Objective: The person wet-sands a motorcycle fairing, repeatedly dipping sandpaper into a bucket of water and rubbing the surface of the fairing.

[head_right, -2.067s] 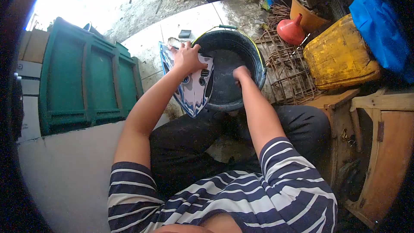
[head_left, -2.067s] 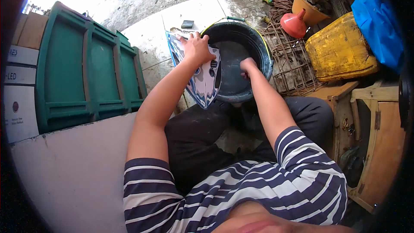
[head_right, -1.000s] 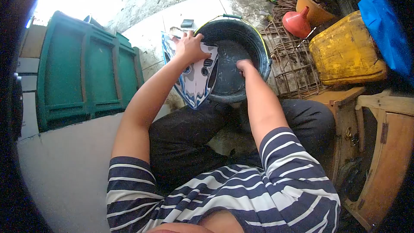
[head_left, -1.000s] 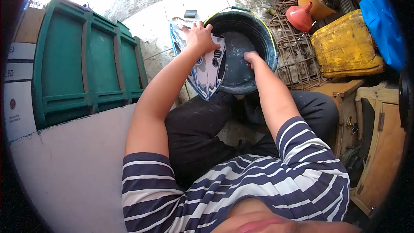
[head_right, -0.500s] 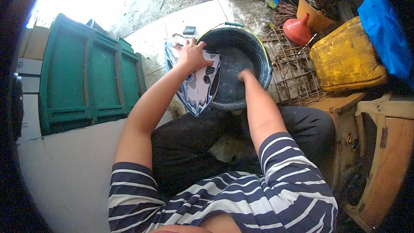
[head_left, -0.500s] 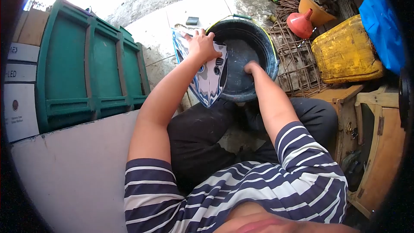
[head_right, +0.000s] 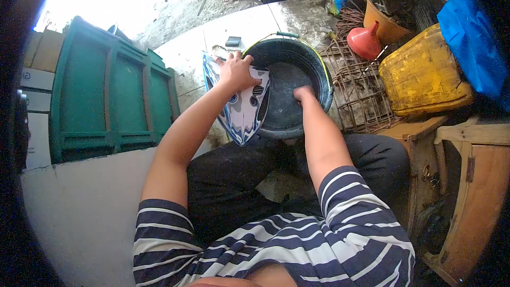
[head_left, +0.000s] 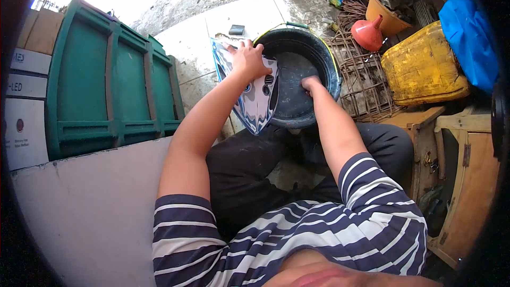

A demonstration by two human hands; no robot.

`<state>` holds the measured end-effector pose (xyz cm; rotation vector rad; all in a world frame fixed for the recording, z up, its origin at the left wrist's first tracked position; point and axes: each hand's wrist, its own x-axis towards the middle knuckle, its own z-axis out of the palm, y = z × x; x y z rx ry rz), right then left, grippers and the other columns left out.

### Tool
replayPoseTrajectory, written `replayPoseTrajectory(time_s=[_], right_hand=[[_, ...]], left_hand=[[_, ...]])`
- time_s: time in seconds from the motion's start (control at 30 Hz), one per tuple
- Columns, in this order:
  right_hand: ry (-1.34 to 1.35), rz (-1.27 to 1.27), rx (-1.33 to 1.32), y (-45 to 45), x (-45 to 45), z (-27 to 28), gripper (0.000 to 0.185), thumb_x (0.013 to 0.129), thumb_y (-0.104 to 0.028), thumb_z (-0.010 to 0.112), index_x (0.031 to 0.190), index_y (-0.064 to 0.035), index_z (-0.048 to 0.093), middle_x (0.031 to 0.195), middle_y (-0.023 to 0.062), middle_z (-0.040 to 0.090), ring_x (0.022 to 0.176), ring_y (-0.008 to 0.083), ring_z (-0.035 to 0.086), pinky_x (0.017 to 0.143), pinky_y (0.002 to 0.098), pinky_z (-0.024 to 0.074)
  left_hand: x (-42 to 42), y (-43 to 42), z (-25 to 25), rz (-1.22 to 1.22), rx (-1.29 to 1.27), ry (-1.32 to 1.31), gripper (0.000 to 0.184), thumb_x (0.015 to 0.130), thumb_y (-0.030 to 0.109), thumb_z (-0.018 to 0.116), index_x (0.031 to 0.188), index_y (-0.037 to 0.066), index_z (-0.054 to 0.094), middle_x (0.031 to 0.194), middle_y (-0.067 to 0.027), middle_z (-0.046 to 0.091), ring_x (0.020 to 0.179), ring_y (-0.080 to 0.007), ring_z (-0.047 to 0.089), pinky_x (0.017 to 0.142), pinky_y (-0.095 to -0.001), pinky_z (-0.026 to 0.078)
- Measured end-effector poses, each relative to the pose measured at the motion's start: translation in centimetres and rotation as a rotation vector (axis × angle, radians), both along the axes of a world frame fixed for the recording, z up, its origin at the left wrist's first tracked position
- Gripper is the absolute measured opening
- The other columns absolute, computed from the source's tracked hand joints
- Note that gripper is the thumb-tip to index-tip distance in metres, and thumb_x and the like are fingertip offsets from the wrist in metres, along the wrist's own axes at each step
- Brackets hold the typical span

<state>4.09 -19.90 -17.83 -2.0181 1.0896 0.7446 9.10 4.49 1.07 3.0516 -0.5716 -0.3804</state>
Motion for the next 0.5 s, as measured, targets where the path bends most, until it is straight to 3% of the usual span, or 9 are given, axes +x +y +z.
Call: replayPoseTrajectory(time_s=[0.07, 0.17, 0.23, 0.27, 0.37, 0.4, 0.43, 0.47, 0.5], right_hand=[[0.038, 0.104, -0.004, -0.5, 0.4, -1.6, 0.019, 0.101, -0.019, 0.070, 0.103, 0.0000, 0.072, 0.086, 0.0097, 0.073, 0.066, 0.0188, 0.069, 0.045, 0.0253, 0.0395], [-0.183, -0.188, 0.778, -0.3, 0.5, 2.2, 0.024, 0.104, -0.025, 0.068, 0.110, -0.0021, 0.073, 0.092, 0.0115, 0.076, 0.075, 0.0188, 0.074, 0.045, 0.0226, 0.0372], [-0.368, -0.378, 0.995, 2.1, -0.5, 10.1, 0.029, 0.106, -0.033, 0.066, 0.112, -0.0054, 0.072, 0.083, 0.0111, 0.078, 0.074, 0.0162, 0.076, 0.044, 0.0231, 0.0351], [-0.326, -0.416, 1.071, 1.7, -0.4, 10.3, 0.030, 0.107, -0.036, 0.066, 0.113, -0.0062, 0.070, 0.083, 0.0105, 0.078, 0.067, 0.0151, 0.072, 0.043, 0.0240, 0.0346], [-0.102, -0.149, 0.598, -0.2, 0.3, 3.3, 0.028, 0.104, -0.034, 0.071, 0.105, -0.0060, 0.073, 0.087, 0.0116, 0.077, 0.078, 0.0203, 0.078, 0.045, 0.0282, 0.0363], [-0.126, -0.129, 0.418, -0.7, 0.2, -0.2, 0.026, 0.102, -0.032, 0.074, 0.097, -0.0070, 0.074, 0.077, 0.0097, 0.074, 0.065, 0.0188, 0.072, 0.045, 0.0326, 0.0374], [-0.124, -0.029, 0.166, -0.2, 0.1, -0.2, 0.025, 0.100, -0.030, 0.076, 0.090, -0.0069, 0.073, 0.073, 0.0075, 0.069, 0.060, 0.0190, 0.068, 0.044, 0.0330, 0.0366], [-0.082, 0.095, -0.033, -0.4, 0.3, -1.9, 0.025, 0.100, -0.030, 0.075, 0.090, -0.0070, 0.073, 0.075, 0.0073, 0.071, 0.063, 0.0183, 0.070, 0.044, 0.0337, 0.0366], [-0.065, 0.117, -0.035, -0.3, 0.4, -1.8, 0.024, 0.100, -0.029, 0.074, 0.090, -0.0069, 0.074, 0.078, 0.0074, 0.072, 0.065, 0.0178, 0.071, 0.045, 0.0345, 0.0369]], left_hand=[[-0.1, -0.1, 0.2, 0.000, 0.019, -0.001, 0.080, 0.072, 0.058, 0.086, 0.138, 0.018, 0.068, 0.143, -0.0149, 0.060, 0.140, -0.0364, 0.055, 0.118, -0.0831, 0.017], [-0.2, -0.2, 0.7, -0.004, 0.029, -0.007, 0.080, 0.070, 0.057, 0.088, 0.137, 0.019, 0.068, 0.142, -0.0146, 0.062, 0.140, -0.0358, 0.056, 0.117, -0.0846, 0.016], [-0.2, -0.3, 0.6, -0.003, 0.051, -0.018, 0.080, 0.070, 0.057, 0.089, 0.137, 0.019, 0.068, 0.142, -0.0143, 0.062, 0.140, -0.0353, 0.056, 0.117, -0.0852, 0.016], [-0.3, -0.5, 0.6, -0.007, 0.062, -0.021, 0.079, 0.070, 0.056, 0.090, 0.137, 0.019, 0.068, 0.142, -0.0142, 0.062, 0.141, -0.0350, 0.056, 0.117, -0.0856, 0.016], [-0.2, -0.5, 0.8, -0.007, 0.066, -0.005, 0.079, 0.072, 0.057, 0.089, 0.137, 0.019, 0.067, 0.142, -0.0138, 0.062, 0.141, -0.0345, 0.056, 0.117, -0.0860, 0.016], [-0.1, -0.6, 0.7, -0.010, 0.098, -0.006, 0.083, 0.071, 0.058, 0.090, 0.142, 0.023, 0.066, 0.145, -0.0144, 0.060, 0.141, -0.0358, 0.056, 0.117, -0.0849, 0.019], [-0.2, -0.5, 0.7, -0.009, 0.089, -0.008, 0.081, 0.071, 0.058, 0.090, 0.140, 0.022, 0.067, 0.144, -0.0140, 0.061, 0.140, -0.0353, 0.056, 0.117, -0.0853, 0.018], [-0.2, -0.5, 0.7, -0.008, 0.080, -0.010, 0.079, 0.071, 0.057, 0.089, 0.138, 0.021, 0.067, 0.143, -0.0135, 0.062, 0.140, -0.0347, 0.056, 0.117, -0.0856, 0.017], [-0.3, -0.5, 0.7, -0.007, 0.070, -0.012, 0.078, 0.072, 0.057, 0.089, 0.136, 0.020, 0.068, 0.142, -0.0131, 0.063, 0.140, -0.0342, 0.057, 0.117, -0.0859, 0.016]])
